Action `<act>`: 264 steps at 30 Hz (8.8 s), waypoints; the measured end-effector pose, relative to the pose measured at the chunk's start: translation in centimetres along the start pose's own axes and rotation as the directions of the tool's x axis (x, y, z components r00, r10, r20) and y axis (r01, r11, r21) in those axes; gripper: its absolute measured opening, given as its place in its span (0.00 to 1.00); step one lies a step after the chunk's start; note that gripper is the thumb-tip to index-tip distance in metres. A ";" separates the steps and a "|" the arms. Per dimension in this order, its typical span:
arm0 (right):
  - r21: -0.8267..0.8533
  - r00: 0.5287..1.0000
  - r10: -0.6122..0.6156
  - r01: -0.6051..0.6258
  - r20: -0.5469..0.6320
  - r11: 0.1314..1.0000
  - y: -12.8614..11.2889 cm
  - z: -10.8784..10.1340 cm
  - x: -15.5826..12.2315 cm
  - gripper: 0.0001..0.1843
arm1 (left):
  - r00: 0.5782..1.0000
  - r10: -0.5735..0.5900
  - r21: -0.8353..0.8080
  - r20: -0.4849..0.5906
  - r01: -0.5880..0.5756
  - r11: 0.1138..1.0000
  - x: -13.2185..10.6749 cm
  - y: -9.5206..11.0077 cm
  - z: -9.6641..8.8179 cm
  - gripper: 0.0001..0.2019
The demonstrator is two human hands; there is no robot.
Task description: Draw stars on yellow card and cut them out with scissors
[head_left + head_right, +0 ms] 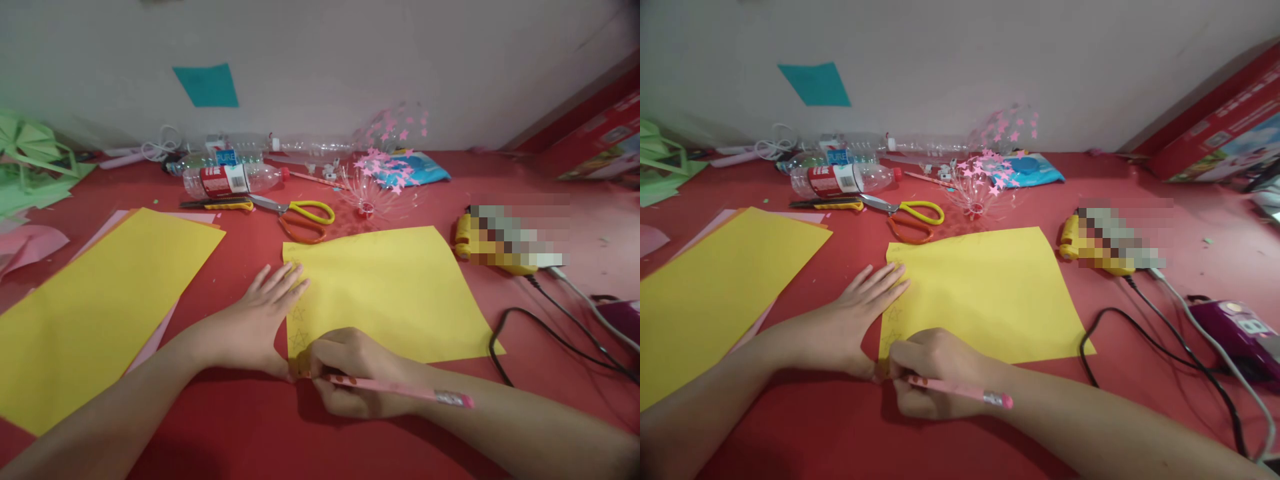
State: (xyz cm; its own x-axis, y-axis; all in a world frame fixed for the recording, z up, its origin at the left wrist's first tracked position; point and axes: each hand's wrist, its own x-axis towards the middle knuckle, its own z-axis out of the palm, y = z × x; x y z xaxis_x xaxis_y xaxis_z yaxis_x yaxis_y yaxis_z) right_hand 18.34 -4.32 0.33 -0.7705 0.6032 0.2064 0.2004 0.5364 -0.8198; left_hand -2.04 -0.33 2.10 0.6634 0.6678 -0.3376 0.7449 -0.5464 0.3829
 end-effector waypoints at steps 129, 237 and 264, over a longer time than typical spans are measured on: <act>0.318 0.838 0.419 -0.315 -0.348 0.894 6.4 -4.0 4.3 0.04 | 0.849 -0.011 -0.209 -0.528 -0.118 0.971 2.4 -3.7 0.2 0.10; 0.105 0.767 0.392 -0.396 -0.508 0.912 4.9 -3.9 4.5 0.06 | 0.836 -0.003 -0.207 -0.548 -0.132 0.970 2.4 -3.6 0.1 0.11; 0.121 0.852 0.345 -0.324 -0.394 0.938 4.5 -3.5 4.4 0.05 | 0.839 -0.006 -0.208 -0.545 -0.129 0.970 2.3 -3.6 0.1 0.09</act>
State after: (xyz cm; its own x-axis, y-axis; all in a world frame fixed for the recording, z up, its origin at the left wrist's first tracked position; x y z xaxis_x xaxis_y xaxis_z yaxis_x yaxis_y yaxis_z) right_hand 17.96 2.83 -0.57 -0.3490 0.9314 0.1036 0.3639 0.2365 -0.9009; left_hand -3.15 3.12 -0.12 0.5131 0.8385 0.1833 0.6221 -0.5104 0.5937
